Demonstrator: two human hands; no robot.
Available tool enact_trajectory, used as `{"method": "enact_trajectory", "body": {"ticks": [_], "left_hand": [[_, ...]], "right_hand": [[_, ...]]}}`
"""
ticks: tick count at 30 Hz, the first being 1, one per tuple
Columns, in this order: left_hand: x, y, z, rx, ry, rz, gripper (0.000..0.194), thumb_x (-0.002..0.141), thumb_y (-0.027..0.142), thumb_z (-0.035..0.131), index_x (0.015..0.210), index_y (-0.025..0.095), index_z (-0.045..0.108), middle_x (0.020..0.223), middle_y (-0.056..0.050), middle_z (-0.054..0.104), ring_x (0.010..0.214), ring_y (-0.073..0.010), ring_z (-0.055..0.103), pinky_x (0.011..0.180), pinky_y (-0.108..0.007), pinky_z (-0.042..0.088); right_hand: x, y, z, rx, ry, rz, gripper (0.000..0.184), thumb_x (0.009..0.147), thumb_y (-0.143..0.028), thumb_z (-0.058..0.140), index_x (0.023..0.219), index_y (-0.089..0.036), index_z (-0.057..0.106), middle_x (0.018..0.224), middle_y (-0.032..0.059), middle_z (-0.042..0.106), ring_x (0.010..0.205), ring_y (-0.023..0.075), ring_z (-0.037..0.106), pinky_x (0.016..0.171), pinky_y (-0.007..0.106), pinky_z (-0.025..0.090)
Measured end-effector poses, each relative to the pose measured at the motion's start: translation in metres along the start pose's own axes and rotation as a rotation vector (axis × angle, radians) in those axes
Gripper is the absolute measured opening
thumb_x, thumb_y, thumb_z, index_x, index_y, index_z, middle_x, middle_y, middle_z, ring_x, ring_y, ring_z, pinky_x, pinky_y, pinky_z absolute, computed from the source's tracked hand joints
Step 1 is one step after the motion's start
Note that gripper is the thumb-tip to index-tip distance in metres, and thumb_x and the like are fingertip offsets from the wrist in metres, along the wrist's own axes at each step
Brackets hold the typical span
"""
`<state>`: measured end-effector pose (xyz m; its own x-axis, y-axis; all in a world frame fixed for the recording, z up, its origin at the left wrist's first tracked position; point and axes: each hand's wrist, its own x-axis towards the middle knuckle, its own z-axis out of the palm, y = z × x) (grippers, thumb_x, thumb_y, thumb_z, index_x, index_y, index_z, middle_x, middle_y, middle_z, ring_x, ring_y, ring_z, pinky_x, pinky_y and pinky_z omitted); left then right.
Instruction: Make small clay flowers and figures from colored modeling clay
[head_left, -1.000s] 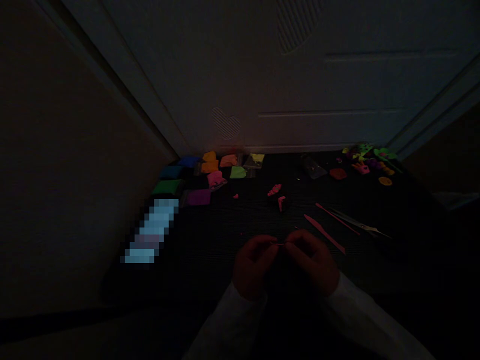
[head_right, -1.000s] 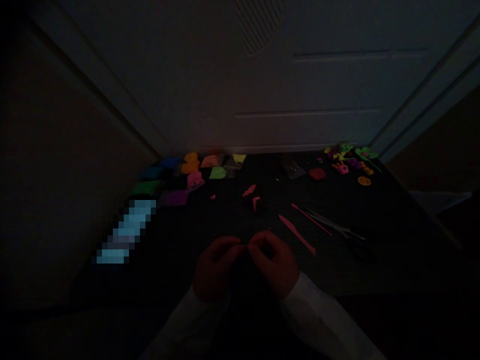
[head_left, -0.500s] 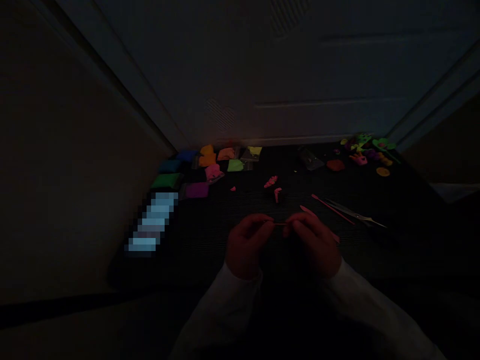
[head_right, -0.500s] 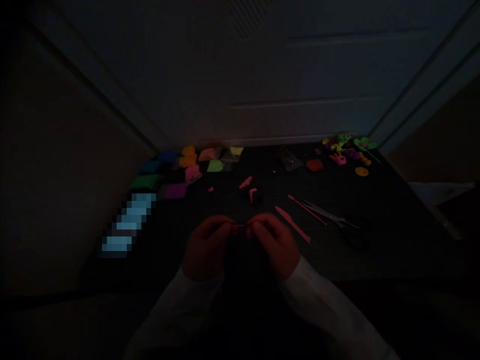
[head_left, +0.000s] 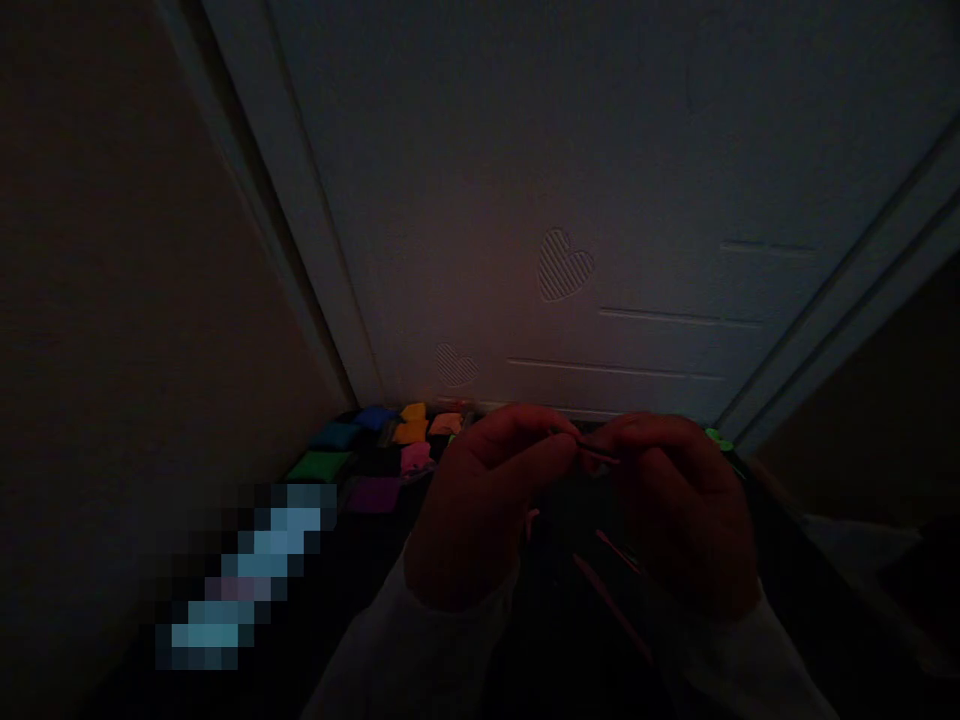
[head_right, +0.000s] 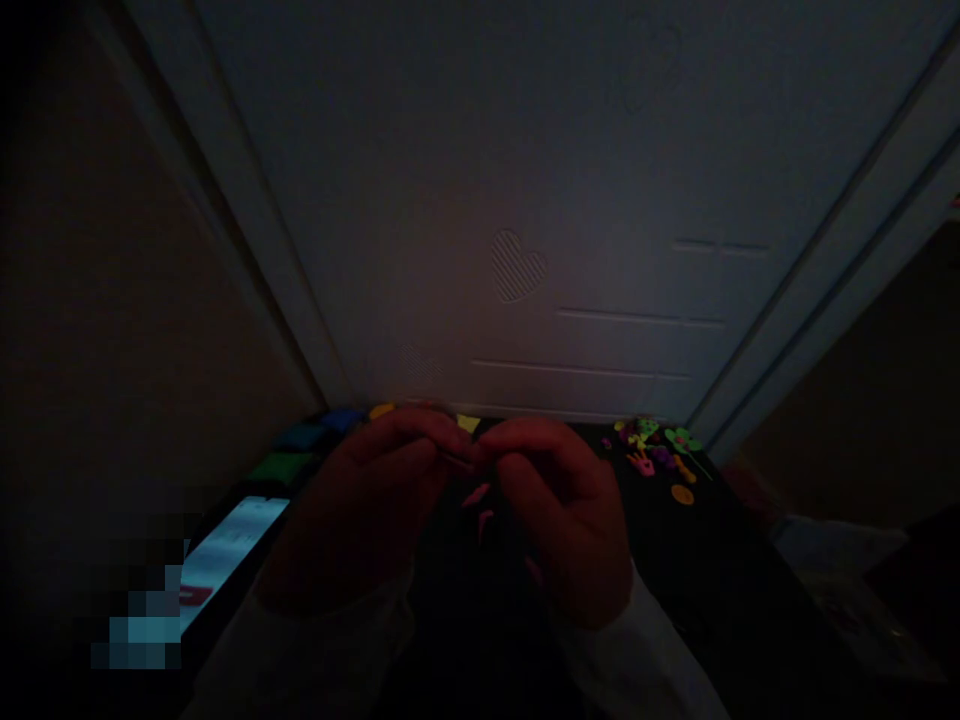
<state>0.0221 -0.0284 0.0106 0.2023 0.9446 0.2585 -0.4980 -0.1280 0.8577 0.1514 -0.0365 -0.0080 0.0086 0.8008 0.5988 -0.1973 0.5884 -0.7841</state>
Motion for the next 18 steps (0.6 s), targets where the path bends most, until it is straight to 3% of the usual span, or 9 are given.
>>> {"method": "enact_trajectory", "body": {"ticks": [7, 13, 18], "left_hand": [[-0.001, 0.009, -0.008, 0.097, 0.032, 0.027, 0.006, 0.064, 0.021, 0.063, 0.069, 0.022, 0.064, 0.07, 0.001, 0.064, 0.068, -0.0125, 0.058, 0.062, -0.022, 0.046], [-0.003, 0.008, -0.006, 0.219, 0.114, 0.031, 0.007, 0.062, 0.028, 0.064, 0.069, 0.025, 0.065, 0.07, 0.0, 0.064, 0.069, -0.0174, 0.059, 0.058, -0.026, 0.048], [0.0, 0.005, -0.008, 0.218, 0.11, 0.018, 0.008, 0.061, 0.03, 0.065, 0.068, 0.026, 0.065, 0.073, -0.001, 0.064, 0.074, -0.02, 0.059, 0.06, -0.028, 0.049]], "right_hand": [[0.012, 0.002, 0.006, 0.06, -0.114, -0.004, 0.012, 0.076, -0.025, 0.053, 0.084, -0.029, 0.06, 0.082, 0.0002, 0.057, 0.082, 0.0141, 0.055, 0.066, 0.026, 0.047], [0.013, 0.002, 0.005, -0.014, -0.106, 0.017, 0.014, 0.073, -0.023, 0.057, 0.085, -0.029, 0.06, 0.082, 0.0003, 0.058, 0.081, 0.0147, 0.055, 0.068, 0.027, 0.046], [0.016, 0.003, 0.003, 0.042, -0.125, 0.056, 0.016, 0.077, -0.034, 0.049, 0.087, -0.029, 0.061, 0.08, 0.0018, 0.059, 0.083, 0.0178, 0.056, 0.069, 0.031, 0.048]]}}
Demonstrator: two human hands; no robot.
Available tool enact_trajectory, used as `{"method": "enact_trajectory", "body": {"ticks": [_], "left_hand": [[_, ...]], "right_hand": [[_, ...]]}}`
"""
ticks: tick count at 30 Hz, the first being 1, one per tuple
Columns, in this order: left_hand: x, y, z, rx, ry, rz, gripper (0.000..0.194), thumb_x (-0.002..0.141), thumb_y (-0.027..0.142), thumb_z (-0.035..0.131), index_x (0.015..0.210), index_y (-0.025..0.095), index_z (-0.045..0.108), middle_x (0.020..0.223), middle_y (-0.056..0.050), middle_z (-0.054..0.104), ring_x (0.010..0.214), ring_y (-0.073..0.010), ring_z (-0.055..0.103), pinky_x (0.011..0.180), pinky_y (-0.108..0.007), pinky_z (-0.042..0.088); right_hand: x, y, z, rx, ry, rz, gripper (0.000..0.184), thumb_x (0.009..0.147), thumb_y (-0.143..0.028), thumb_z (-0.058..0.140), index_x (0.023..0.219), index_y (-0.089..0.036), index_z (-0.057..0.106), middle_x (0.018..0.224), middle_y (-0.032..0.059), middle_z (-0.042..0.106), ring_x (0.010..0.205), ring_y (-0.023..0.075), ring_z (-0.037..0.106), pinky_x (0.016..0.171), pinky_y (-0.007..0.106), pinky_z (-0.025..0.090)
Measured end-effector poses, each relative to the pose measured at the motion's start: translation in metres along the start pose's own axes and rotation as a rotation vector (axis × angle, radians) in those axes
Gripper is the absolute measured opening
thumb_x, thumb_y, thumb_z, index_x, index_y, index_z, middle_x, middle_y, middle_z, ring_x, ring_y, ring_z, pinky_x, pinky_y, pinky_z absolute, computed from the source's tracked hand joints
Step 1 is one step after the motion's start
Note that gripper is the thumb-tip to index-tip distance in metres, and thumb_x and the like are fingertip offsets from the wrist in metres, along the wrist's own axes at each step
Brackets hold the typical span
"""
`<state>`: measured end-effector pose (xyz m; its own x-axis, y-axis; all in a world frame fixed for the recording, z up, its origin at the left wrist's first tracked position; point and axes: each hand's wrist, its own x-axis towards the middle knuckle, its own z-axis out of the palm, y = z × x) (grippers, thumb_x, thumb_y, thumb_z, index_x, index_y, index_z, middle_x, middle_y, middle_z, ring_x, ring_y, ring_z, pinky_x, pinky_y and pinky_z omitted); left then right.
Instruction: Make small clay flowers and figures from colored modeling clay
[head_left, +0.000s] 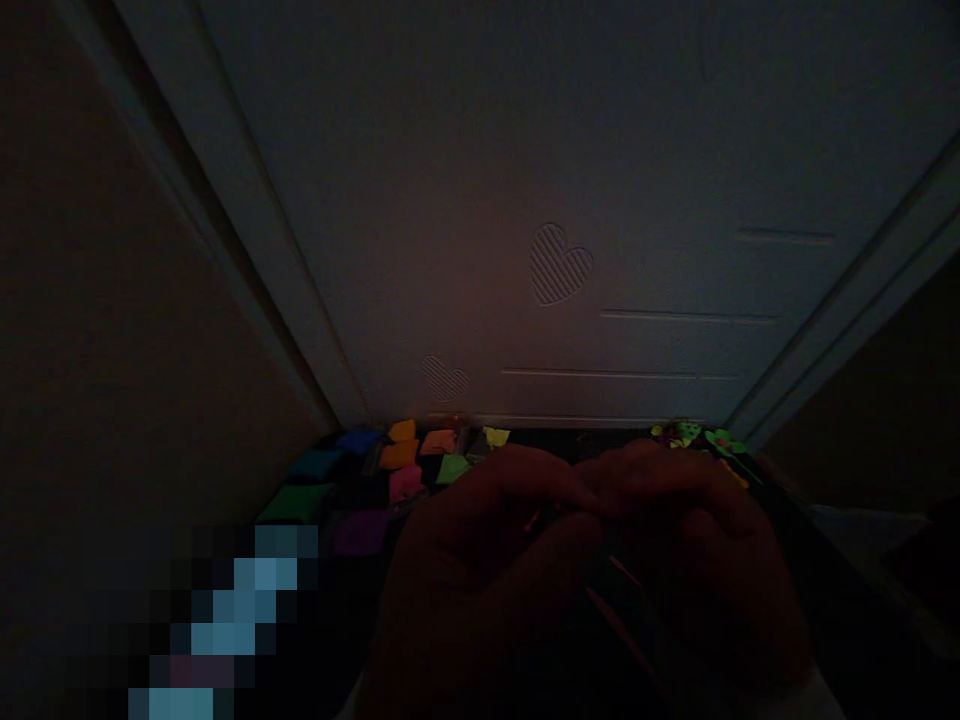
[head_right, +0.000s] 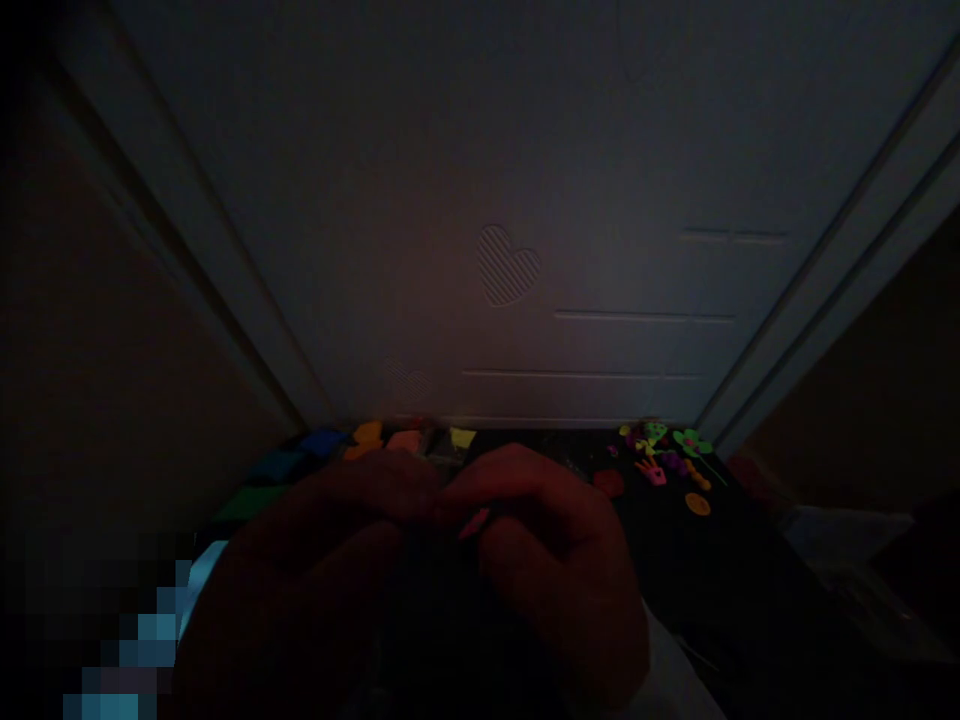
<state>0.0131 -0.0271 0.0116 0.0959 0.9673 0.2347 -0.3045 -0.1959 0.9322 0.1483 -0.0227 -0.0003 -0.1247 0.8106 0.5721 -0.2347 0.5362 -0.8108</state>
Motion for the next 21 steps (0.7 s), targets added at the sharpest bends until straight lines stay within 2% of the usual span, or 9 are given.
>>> {"method": "enact_trajectory", "body": {"ticks": [3, 6, 9, 14, 18, 21], "left_hand": [[0.001, -0.0004, -0.0017, -0.041, -0.037, -0.024, 0.007, 0.063, 0.027, 0.064, 0.07, 0.026, 0.065, 0.073, 0.0, 0.064, 0.071, -0.0173, 0.059, 0.061, -0.026, 0.049], [0.0002, 0.0017, -0.0017, -0.097, -0.083, -0.084, 0.008, 0.066, 0.021, 0.061, 0.072, 0.026, 0.063, 0.074, 0.003, 0.063, 0.071, -0.0119, 0.058, 0.064, -0.02, 0.048], [-0.0011, 0.0033, -0.0005, -0.112, -0.096, -0.094, 0.01, 0.069, 0.018, 0.059, 0.073, 0.026, 0.062, 0.074, 0.005, 0.062, 0.071, -0.0086, 0.057, 0.065, -0.017, 0.046], [-0.0025, 0.0027, 0.0017, -0.017, -0.046, 0.036, 0.01, 0.068, 0.019, 0.059, 0.073, 0.027, 0.063, 0.073, 0.005, 0.062, 0.071, -0.0102, 0.058, 0.064, -0.019, 0.048], [-0.0034, 0.0041, 0.0041, 0.058, -0.03, 0.11, 0.01, 0.069, 0.021, 0.059, 0.076, 0.028, 0.062, 0.075, 0.005, 0.061, 0.072, -0.0076, 0.057, 0.064, -0.014, 0.047], [-0.0034, 0.0047, 0.0067, 0.089, 0.005, 0.182, 0.011, 0.069, 0.018, 0.059, 0.075, 0.027, 0.062, 0.075, 0.004, 0.061, 0.071, -0.0092, 0.057, 0.063, -0.017, 0.048]], "right_hand": [[0.002, 0.0009, -0.0003, 0.005, 0.015, 0.023, 0.019, 0.081, -0.031, 0.043, 0.085, -0.029, 0.061, 0.079, 0.0015, 0.059, 0.082, 0.0171, 0.056, 0.068, 0.03, 0.048], [0.0038, 0.0005, 0.0002, -0.045, -0.007, -0.025, 0.013, 0.077, -0.026, 0.051, 0.085, -0.028, 0.062, 0.079, 0.0008, 0.061, 0.079, 0.0158, 0.057, 0.065, 0.028, 0.049], [0.005, -0.0013, 0.0001, -0.103, -0.023, -0.078, 0.015, 0.073, -0.027, 0.056, 0.087, -0.026, 0.062, 0.079, 0.0015, 0.062, 0.078, 0.0164, 0.058, 0.064, 0.028, 0.049], [0.0048, -0.004, 0.0008, -0.157, -0.003, -0.098, 0.016, 0.072, -0.028, 0.058, 0.087, -0.026, 0.062, 0.082, 0.0016, 0.063, 0.079, 0.0167, 0.058, 0.065, 0.028, 0.049], [0.0029, -0.0048, 0.0028, -0.176, 0.022, -0.11, 0.017, 0.072, -0.028, 0.058, 0.088, -0.025, 0.061, 0.082, 0.0023, 0.062, 0.079, 0.0167, 0.057, 0.065, 0.029, 0.049], [0.0019, -0.0046, 0.0046, -0.2, 0.06, -0.135, 0.016, 0.073, -0.029, 0.057, 0.087, -0.024, 0.062, 0.081, 0.0027, 0.062, 0.08, 0.0167, 0.057, 0.066, 0.029, 0.048]]}}
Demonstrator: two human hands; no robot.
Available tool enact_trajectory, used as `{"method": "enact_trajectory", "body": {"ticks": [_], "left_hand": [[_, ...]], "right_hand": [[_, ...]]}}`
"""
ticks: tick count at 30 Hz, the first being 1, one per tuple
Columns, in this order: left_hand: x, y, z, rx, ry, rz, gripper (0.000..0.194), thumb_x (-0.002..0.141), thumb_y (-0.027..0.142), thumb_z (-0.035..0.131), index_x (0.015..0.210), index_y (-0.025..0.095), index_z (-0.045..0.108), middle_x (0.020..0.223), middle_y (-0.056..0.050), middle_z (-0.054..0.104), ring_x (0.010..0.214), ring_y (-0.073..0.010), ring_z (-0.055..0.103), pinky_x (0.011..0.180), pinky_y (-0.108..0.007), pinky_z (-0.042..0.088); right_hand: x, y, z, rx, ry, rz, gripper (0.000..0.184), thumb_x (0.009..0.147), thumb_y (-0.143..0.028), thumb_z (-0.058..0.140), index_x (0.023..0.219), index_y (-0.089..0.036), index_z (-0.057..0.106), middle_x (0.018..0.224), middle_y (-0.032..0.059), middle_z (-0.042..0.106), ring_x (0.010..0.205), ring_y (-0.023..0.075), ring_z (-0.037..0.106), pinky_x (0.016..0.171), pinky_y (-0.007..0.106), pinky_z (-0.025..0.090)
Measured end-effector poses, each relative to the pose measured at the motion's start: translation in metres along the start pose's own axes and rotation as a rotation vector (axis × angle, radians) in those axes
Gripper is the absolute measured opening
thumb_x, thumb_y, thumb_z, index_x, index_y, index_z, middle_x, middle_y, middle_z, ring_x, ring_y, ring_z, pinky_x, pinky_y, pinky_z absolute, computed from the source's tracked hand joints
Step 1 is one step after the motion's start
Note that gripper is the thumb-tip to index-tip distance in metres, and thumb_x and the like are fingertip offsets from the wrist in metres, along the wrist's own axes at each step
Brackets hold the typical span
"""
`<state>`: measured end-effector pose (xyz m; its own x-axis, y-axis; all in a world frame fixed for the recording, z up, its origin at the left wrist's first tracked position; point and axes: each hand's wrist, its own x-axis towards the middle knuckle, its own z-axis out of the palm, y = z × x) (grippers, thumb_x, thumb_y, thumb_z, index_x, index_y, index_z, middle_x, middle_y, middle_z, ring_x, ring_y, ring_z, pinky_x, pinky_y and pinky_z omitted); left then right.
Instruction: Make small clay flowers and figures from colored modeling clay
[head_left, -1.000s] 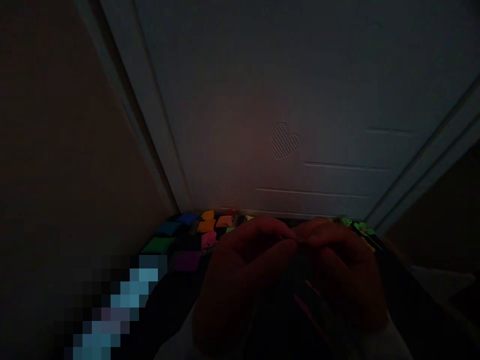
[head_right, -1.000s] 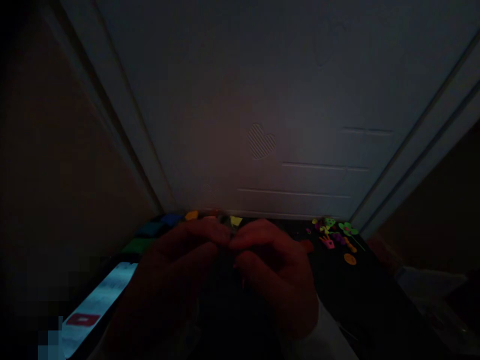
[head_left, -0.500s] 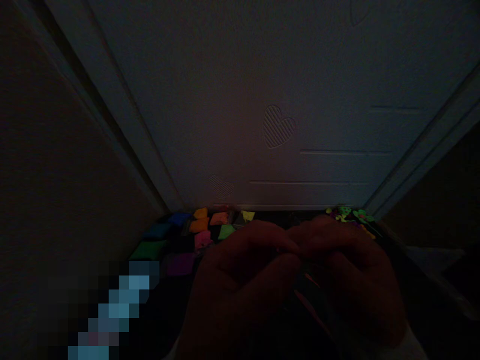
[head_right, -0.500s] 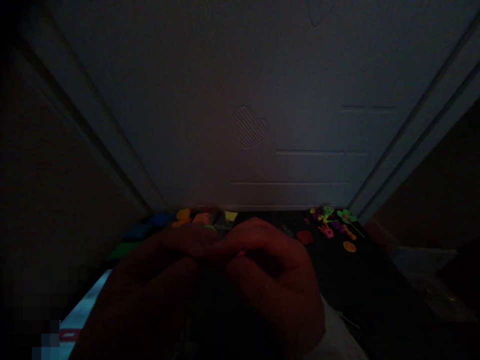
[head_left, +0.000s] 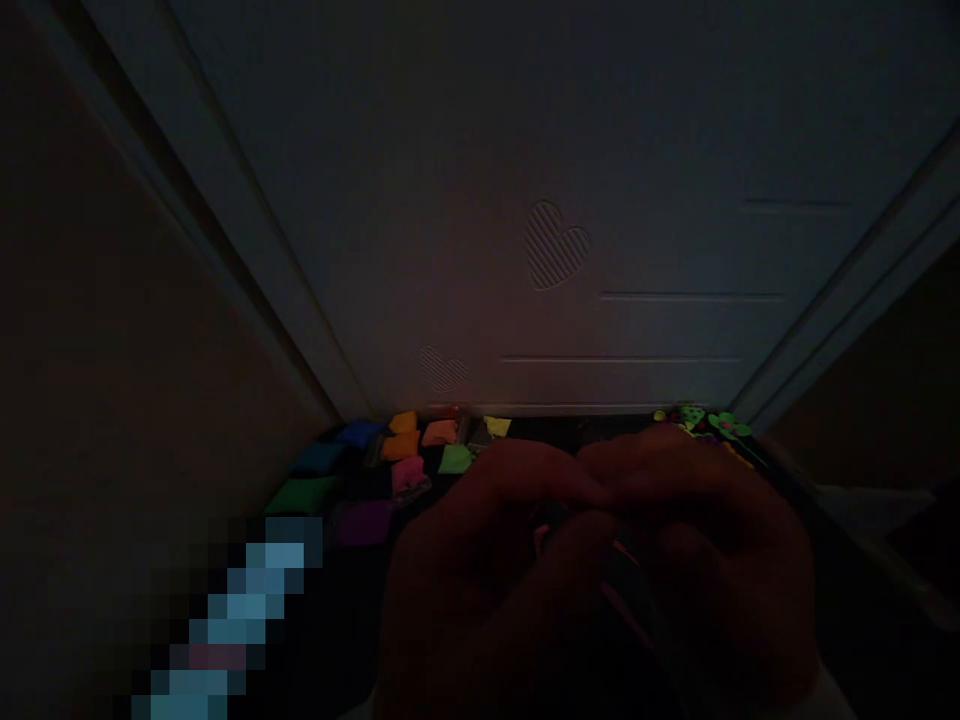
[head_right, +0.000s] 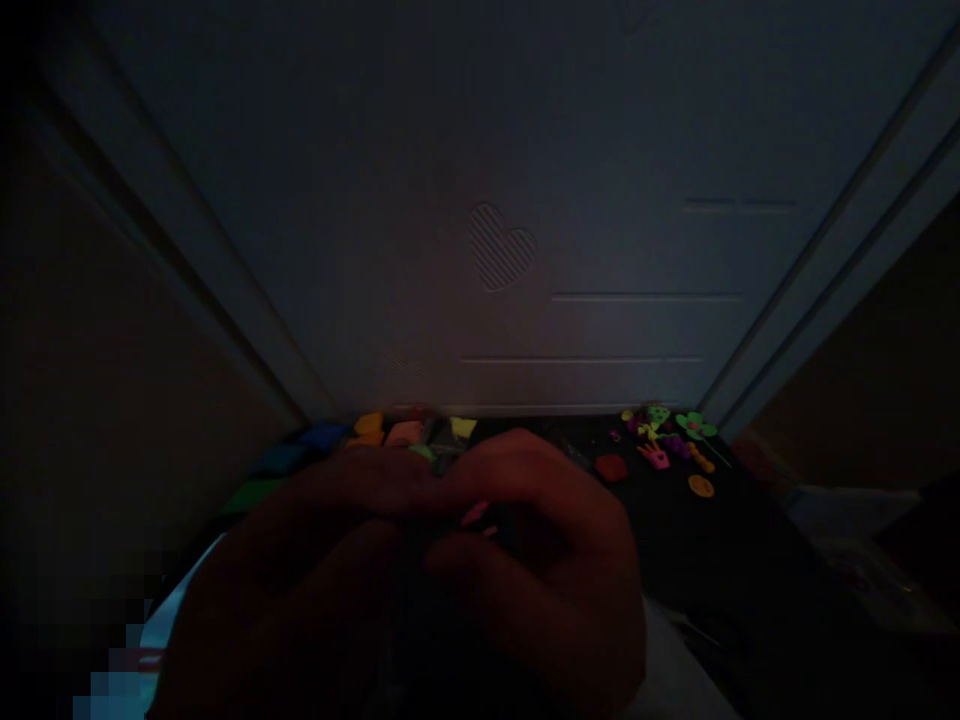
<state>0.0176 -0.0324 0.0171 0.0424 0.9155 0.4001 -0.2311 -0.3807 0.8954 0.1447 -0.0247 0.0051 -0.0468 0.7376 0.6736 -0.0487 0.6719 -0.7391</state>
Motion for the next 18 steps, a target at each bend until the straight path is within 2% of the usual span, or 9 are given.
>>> {"method": "enact_trajectory", "body": {"ticks": [5, 10, 18], "left_hand": [[0.0, -0.0009, 0.0036, 0.046, 0.034, 0.093, 0.014, 0.067, 0.016, 0.06, 0.075, 0.027, 0.063, 0.073, 0.003, 0.061, 0.068, -0.0112, 0.057, 0.06, -0.021, 0.049], [-0.0015, -0.0032, 0.006, 0.081, 0.065, 0.16, 0.015, 0.066, 0.015, 0.061, 0.075, 0.026, 0.063, 0.074, 0.004, 0.061, 0.069, -0.0094, 0.057, 0.062, -0.018, 0.048], [-0.0022, -0.0027, 0.0063, 0.087, 0.081, 0.132, 0.014, 0.067, 0.019, 0.061, 0.075, 0.03, 0.063, 0.075, 0.003, 0.062, 0.07, -0.0123, 0.058, 0.063, -0.024, 0.051]], "right_hand": [[0.0004, 0.0004, 0.0026, -0.038, 0.044, -0.028, 0.014, 0.073, -0.029, 0.057, 0.085, -0.025, 0.062, 0.079, 0.0024, 0.062, 0.08, 0.017, 0.057, 0.064, 0.029, 0.049], [-0.0002, 0.0003, 0.0033, -0.069, 0.067, -0.041, 0.014, 0.074, -0.029, 0.055, 0.086, -0.025, 0.062, 0.08, 0.0022, 0.062, 0.077, 0.0158, 0.057, 0.062, 0.028, 0.048], [-0.0004, 0.0002, 0.0028, -0.079, 0.046, -0.032, 0.016, 0.075, -0.031, 0.054, 0.089, -0.026, 0.061, 0.081, 0.0016, 0.062, 0.079, 0.0155, 0.056, 0.064, 0.027, 0.048]]}}
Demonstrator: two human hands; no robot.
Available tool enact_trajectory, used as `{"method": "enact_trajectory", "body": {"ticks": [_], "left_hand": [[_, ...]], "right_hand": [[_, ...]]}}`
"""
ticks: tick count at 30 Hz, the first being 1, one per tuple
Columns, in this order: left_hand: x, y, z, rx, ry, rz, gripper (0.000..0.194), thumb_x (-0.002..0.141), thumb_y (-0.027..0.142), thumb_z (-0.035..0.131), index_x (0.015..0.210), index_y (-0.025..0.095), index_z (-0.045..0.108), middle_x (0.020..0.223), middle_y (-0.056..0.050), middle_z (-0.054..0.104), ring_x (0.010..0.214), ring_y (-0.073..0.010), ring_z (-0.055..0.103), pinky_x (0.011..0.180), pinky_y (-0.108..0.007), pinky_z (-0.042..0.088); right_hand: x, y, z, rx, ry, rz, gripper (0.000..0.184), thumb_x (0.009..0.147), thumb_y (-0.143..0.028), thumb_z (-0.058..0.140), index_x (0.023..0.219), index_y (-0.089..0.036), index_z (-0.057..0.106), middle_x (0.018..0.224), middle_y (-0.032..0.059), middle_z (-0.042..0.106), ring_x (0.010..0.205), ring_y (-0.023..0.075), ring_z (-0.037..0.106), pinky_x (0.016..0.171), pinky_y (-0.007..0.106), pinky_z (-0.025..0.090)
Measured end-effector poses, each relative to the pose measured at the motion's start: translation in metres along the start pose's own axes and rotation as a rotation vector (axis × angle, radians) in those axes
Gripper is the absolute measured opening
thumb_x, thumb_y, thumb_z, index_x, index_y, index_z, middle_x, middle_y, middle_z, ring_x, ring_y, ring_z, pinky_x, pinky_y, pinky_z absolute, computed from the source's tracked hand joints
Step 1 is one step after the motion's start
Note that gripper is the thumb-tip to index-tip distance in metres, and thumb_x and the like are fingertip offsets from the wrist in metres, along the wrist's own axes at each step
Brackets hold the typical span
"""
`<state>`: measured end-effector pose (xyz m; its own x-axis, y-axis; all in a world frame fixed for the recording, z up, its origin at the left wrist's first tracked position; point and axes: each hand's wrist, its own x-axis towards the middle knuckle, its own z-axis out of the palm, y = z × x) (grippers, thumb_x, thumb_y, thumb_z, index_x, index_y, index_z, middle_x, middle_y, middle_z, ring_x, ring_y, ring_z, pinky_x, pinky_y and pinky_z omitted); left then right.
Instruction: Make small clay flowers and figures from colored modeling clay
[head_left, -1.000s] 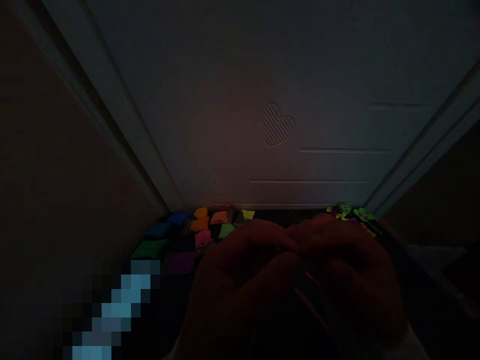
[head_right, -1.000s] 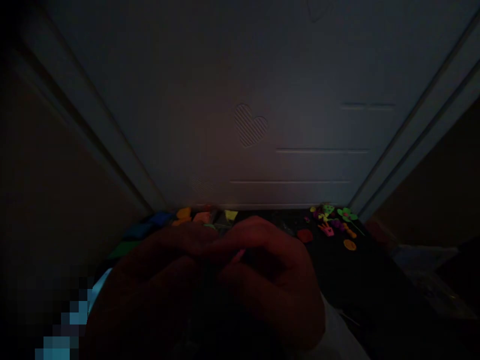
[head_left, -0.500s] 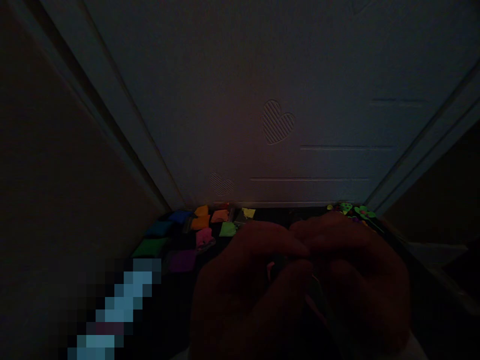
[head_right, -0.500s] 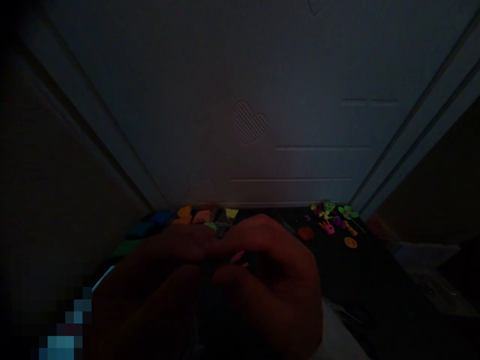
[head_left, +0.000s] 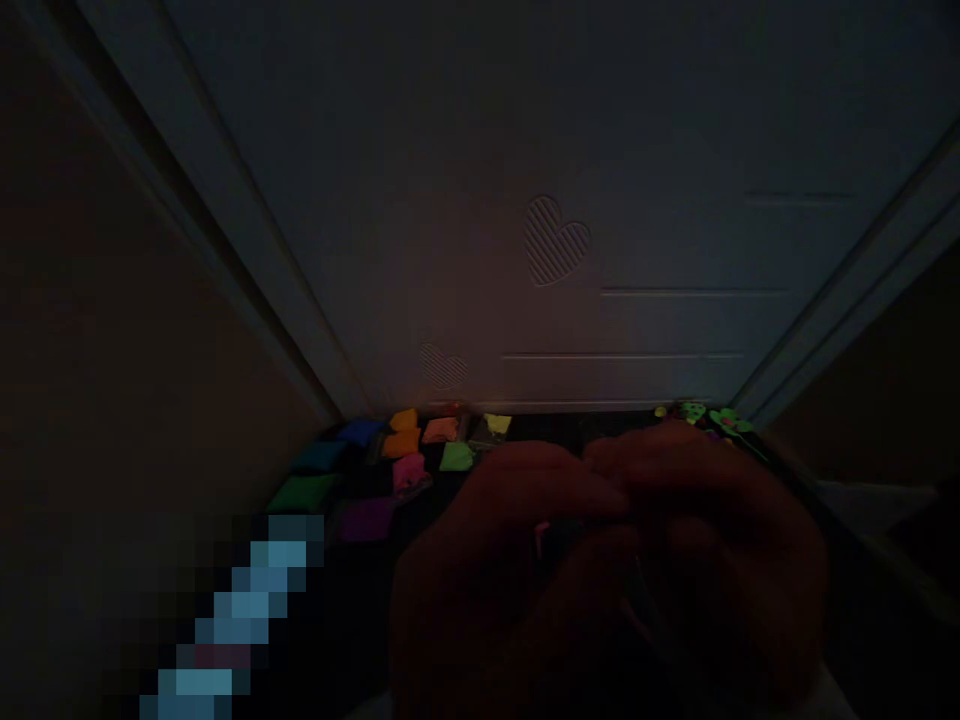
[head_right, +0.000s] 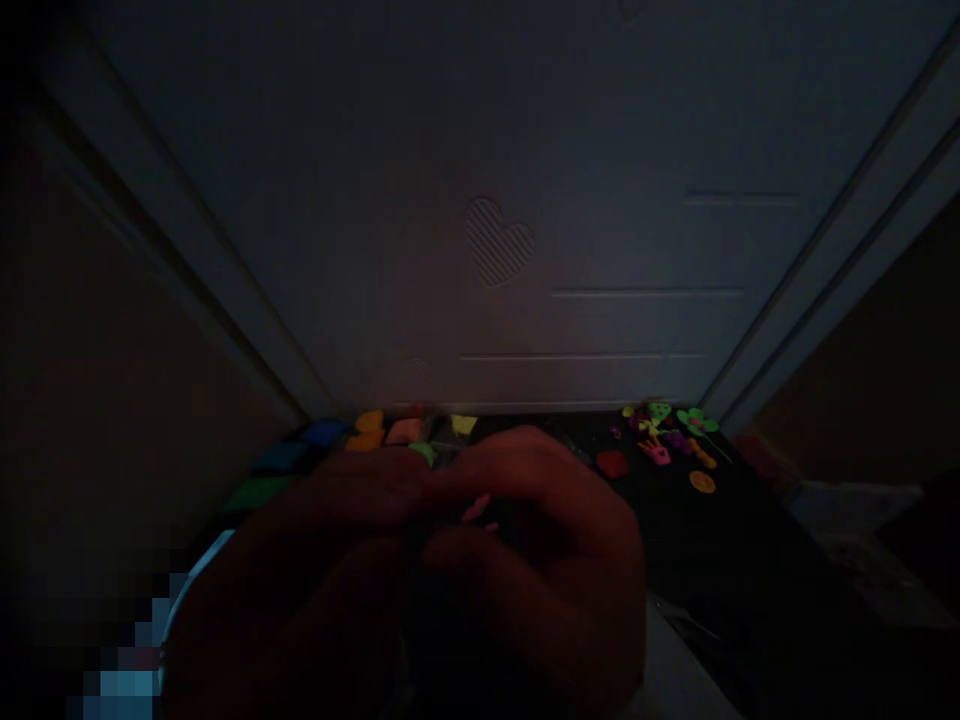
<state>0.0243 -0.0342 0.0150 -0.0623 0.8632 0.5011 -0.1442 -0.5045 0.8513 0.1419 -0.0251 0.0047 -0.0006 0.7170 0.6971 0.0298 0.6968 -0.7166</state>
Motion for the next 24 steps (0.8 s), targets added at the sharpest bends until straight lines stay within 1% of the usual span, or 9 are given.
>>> {"method": "enact_trajectory", "body": {"ticks": [6, 9, 11, 14, 16, 20, 24], "left_hand": [[-0.0013, 0.0002, 0.0018, 0.023, 0.034, -0.003, 0.015, 0.067, 0.022, 0.061, 0.076, 0.034, 0.062, 0.075, 0.004, 0.061, 0.069, -0.0142, 0.059, 0.06, -0.027, 0.052], [-0.0019, -0.0005, 0.0031, 0.012, 0.058, 0.01, 0.014, 0.068, 0.022, 0.06, 0.076, 0.034, 0.062, 0.076, 0.004, 0.061, 0.071, -0.0134, 0.059, 0.061, -0.026, 0.053], [-0.0023, -0.0007, 0.0031, 0.014, 0.076, 0.018, 0.015, 0.067, 0.022, 0.06, 0.076, 0.034, 0.062, 0.076, 0.004, 0.062, 0.073, -0.0148, 0.059, 0.062, -0.028, 0.053], [-0.0022, -0.0002, 0.0013, 0.037, 0.051, 0.019, 0.016, 0.067, 0.021, 0.06, 0.076, 0.034, 0.062, 0.075, 0.002, 0.062, 0.074, -0.0174, 0.06, 0.06, -0.03, 0.053], [-0.0017, 0.0002, -0.0004, 0.052, 0.025, 0.021, 0.017, 0.067, 0.02, 0.06, 0.076, 0.034, 0.062, 0.075, 0.002, 0.063, 0.073, -0.0174, 0.06, 0.06, -0.03, 0.054], [-0.0015, 0.0005, -0.002, 0.071, 0.032, 0.01, 0.019, 0.067, 0.02, 0.06, 0.077, 0.036, 0.061, 0.077, 0.004, 0.063, 0.074, -0.0172, 0.06, 0.062, -0.029, 0.054], [-0.0023, 0.0003, -0.0009, 0.037, 0.001, 0.005, 0.02, 0.066, 0.02, 0.061, 0.078, 0.036, 0.061, 0.076, 0.004, 0.063, 0.075, -0.0172, 0.061, 0.058, -0.027, 0.054]], "right_hand": [[-0.001, -0.0005, -0.0021, -0.026, -0.016, -0.023, 0.021, 0.075, -0.032, 0.054, 0.093, -0.025, 0.061, 0.085, 0.0011, 0.062, 0.082, 0.0145, 0.056, 0.069, 0.025, 0.047], [0.0006, -0.0035, -0.0024, -0.064, -0.023, -0.037, 0.022, 0.073, -0.034, 0.056, 0.092, -0.026, 0.062, 0.083, 0.0008, 0.064, 0.08, 0.0154, 0.057, 0.065, 0.025, 0.048], [0.0022, -0.0058, -0.0023, -0.077, -0.018, -0.043, 0.022, 0.07, -0.035, 0.058, 0.09, -0.026, 0.062, 0.079, 0.0007, 0.064, 0.077, 0.0161, 0.059, 0.063, 0.026, 0.049], [0.004, -0.0081, -0.0028, -0.089, -0.045, -0.028, 0.021, 0.069, -0.033, 0.06, 0.09, -0.027, 0.063, 0.077, 0.0003, 0.065, 0.073, 0.0165, 0.06, 0.06, 0.027, 0.05], [0.0046, -0.0086, -0.0036, -0.095, -0.055, -0.03, 0.022, 0.069, -0.031, 0.06, 0.09, -0.028, 0.062, 0.077, 0.0002, 0.065, 0.073, 0.0164, 0.06, 0.06, 0.028, 0.05], [0.0051, -0.0081, -0.0048, -0.099, -0.044, -0.044, 0.02, 0.07, -0.032, 0.059, 0.09, -0.029, 0.063, 0.077, 0.0004, 0.065, 0.074, 0.0172, 0.059, 0.059, 0.029, 0.05], [0.0051, -0.0082, -0.0035, -0.092, -0.007, -0.057, 0.018, 0.071, -0.033, 0.058, 0.087, -0.03, 0.063, 0.074, 0.0005, 0.065, 0.073, 0.0175, 0.06, 0.059, 0.03, 0.05]]}}
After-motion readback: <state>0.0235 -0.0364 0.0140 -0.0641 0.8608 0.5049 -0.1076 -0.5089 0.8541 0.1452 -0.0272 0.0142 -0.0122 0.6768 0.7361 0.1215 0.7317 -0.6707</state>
